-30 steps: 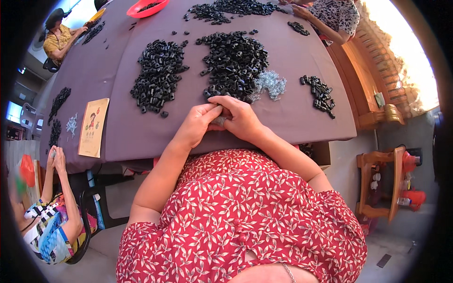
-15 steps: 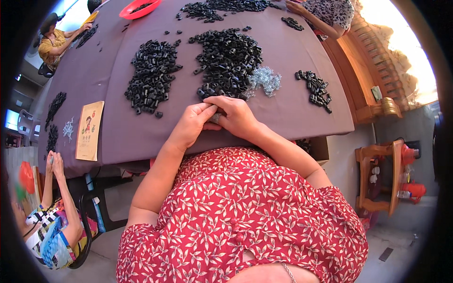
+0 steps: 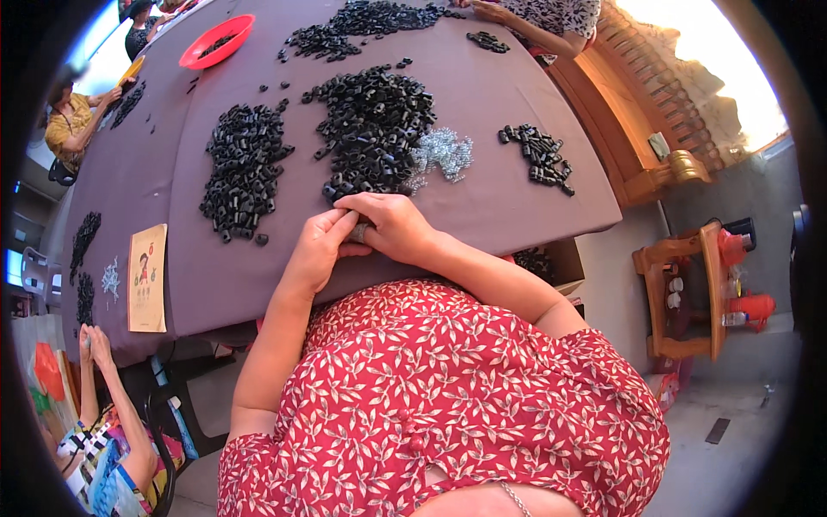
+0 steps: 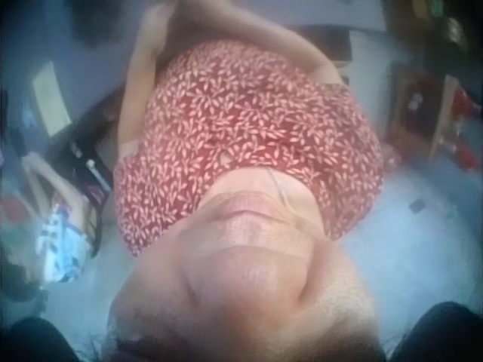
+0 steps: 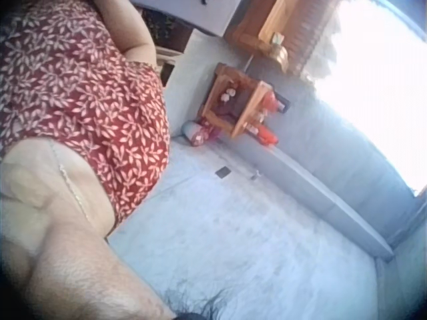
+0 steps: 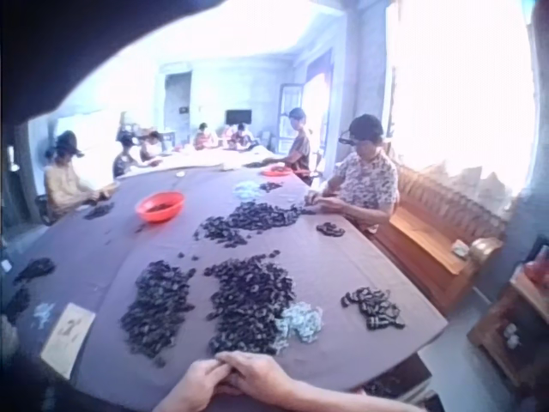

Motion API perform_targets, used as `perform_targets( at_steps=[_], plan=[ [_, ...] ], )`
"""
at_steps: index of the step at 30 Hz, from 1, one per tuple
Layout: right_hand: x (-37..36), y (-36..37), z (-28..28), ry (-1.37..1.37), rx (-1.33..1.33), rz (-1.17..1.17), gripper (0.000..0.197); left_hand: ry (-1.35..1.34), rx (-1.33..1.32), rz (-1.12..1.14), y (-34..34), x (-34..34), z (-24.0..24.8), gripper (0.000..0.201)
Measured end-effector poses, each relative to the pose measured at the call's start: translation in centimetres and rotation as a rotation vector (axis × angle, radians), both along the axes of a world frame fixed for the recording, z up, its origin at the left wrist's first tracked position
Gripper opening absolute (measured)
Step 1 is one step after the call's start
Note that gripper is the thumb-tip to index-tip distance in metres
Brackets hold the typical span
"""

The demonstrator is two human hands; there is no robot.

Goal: The person takes black plastic pieces and small insert pins from piles on the table, presses each pin into a plastic component by hand to assemble them, and places the assembled parts aside.

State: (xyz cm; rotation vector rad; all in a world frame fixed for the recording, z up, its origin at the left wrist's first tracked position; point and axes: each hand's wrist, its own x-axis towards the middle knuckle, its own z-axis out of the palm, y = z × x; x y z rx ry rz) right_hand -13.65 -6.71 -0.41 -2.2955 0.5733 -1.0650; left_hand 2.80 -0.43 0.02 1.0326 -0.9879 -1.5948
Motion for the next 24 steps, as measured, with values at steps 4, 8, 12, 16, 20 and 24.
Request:
perform_targets(
  at_steps=[4, 8, 12, 16, 20, 24],
  plan=[
    [-0.1, 0.0, 0.2, 0.008, 0.01, 0.009, 0.037, -0.01, -0.015, 0.002, 0.1, -0.1, 0.0, 0.031],
    [-0.3, 0.0, 0.6, 0.021, 0.124, 0.014, 0.037, -0.003, -0.027, 0.0, 0.1, -0.4, 0.3, 0.032],
    [-0.7, 0.3, 2.2, -0.005, 0.251, 0.004, 0.034, 0.077, -0.029, 0.021, 0.2, -0.4, 0.4, 0.038],
    [-2.4, -2.2, 4.4, -0.018, 0.039, -0.204, 0.032, 0.077, 0.03, -0.049, -0.2, 0.4, 0.0, 0.037],
    [-6.6, -6.5, 4.7, -0.137, 0.091, -0.504, 0.033, 0.0, 0.01, -0.022, 0.1, 0.1, 0.5, 0.037],
    [-12.0, -9.5, 2.9, 0.034, 0.077, -0.805, 0.037, -0.031, -0.033, -0.038, 0.1, 0.0, 0.3, 0.037]
  ],
)
